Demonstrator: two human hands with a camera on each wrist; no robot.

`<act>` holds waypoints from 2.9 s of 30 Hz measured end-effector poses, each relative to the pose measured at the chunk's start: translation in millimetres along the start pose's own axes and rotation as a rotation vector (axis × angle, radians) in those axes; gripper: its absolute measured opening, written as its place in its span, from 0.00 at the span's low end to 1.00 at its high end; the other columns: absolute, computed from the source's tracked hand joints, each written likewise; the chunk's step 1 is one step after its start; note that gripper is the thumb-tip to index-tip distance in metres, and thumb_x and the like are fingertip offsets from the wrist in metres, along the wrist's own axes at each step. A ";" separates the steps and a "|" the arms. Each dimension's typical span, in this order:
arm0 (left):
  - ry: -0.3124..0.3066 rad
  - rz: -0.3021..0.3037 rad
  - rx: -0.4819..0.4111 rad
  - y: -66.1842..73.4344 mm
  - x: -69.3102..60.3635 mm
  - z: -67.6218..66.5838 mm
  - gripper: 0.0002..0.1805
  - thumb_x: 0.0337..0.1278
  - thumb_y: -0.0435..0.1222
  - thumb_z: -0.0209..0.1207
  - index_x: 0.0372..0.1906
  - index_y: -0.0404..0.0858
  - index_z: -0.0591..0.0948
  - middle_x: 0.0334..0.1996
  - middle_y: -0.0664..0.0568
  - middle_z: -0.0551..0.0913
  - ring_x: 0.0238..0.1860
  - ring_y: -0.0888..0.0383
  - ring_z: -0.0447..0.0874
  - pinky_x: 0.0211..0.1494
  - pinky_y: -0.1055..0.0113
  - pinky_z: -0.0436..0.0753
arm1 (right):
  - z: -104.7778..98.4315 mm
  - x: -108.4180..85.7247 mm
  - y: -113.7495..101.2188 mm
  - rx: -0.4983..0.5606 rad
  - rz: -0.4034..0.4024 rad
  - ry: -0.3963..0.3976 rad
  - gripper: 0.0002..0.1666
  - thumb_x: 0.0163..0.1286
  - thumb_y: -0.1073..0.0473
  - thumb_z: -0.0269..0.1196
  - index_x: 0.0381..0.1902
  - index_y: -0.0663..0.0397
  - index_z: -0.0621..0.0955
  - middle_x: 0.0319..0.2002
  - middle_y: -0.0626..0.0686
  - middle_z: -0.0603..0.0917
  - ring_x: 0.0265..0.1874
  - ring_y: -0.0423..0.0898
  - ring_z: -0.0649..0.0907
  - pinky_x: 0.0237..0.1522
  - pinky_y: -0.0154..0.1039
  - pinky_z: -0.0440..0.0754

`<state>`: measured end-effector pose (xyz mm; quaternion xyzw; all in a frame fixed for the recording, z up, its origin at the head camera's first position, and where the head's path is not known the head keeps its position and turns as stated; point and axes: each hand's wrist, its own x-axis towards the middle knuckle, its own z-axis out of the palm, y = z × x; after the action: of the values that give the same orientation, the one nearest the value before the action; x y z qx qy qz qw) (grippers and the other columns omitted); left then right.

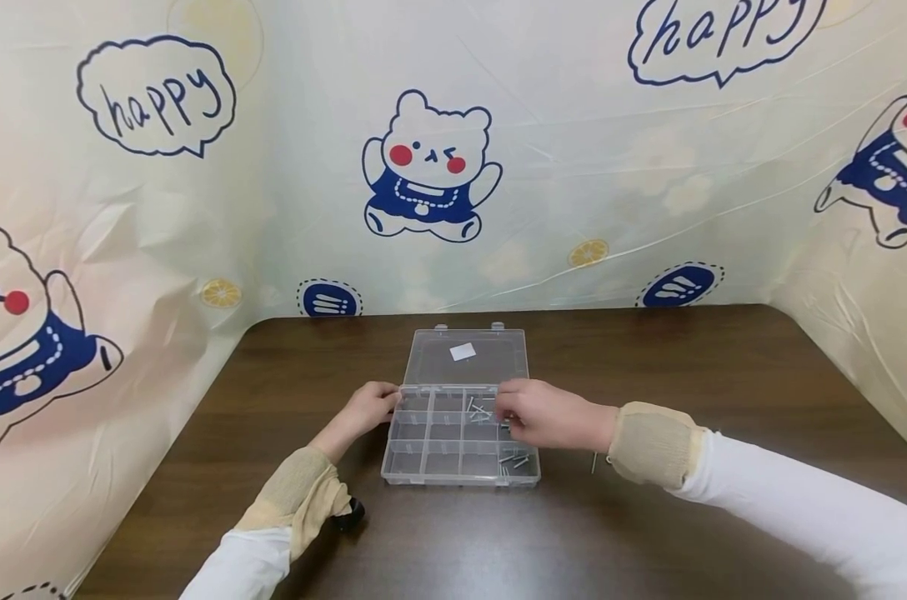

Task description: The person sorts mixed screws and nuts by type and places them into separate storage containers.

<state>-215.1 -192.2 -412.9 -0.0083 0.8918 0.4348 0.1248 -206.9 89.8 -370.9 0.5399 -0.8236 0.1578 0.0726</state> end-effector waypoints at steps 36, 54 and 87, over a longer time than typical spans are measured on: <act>-0.008 0.003 0.006 2.2 -1.5 -0.6 0.16 0.64 0.26 0.43 0.51 0.17 0.70 0.48 0.28 0.74 0.50 0.39 0.75 0.47 0.57 0.81 | 7.1 4.4 5.6 0.014 -0.036 -0.140 0.10 0.53 0.71 0.57 0.33 0.56 0.81 0.30 0.46 0.78 0.32 0.39 0.77 0.37 0.28 0.79; -0.008 0.001 -0.002 2.0 -1.4 -0.2 0.17 0.64 0.27 0.43 0.51 0.16 0.70 0.48 0.28 0.74 0.50 0.39 0.75 0.48 0.57 0.81 | -9.3 -42.7 14.1 -0.019 -0.003 -0.222 0.08 0.52 0.69 0.62 0.29 0.51 0.81 0.31 0.43 0.78 0.34 0.39 0.76 0.37 0.32 0.80; -0.005 -0.003 0.034 -0.6 0.0 -1.1 0.17 0.64 0.27 0.43 0.52 0.17 0.70 0.49 0.29 0.74 0.50 0.41 0.75 0.48 0.57 0.81 | 3.0 -102.9 21.5 0.072 0.112 -0.261 0.17 0.42 0.76 0.54 0.23 0.48 0.77 0.26 0.39 0.71 0.28 0.37 0.73 0.29 0.28 0.75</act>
<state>-215.3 -193.4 -412.7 -0.0065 0.8987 0.4194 0.1278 -184.5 185.8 -407.5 0.5114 -0.8486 0.1195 -0.0632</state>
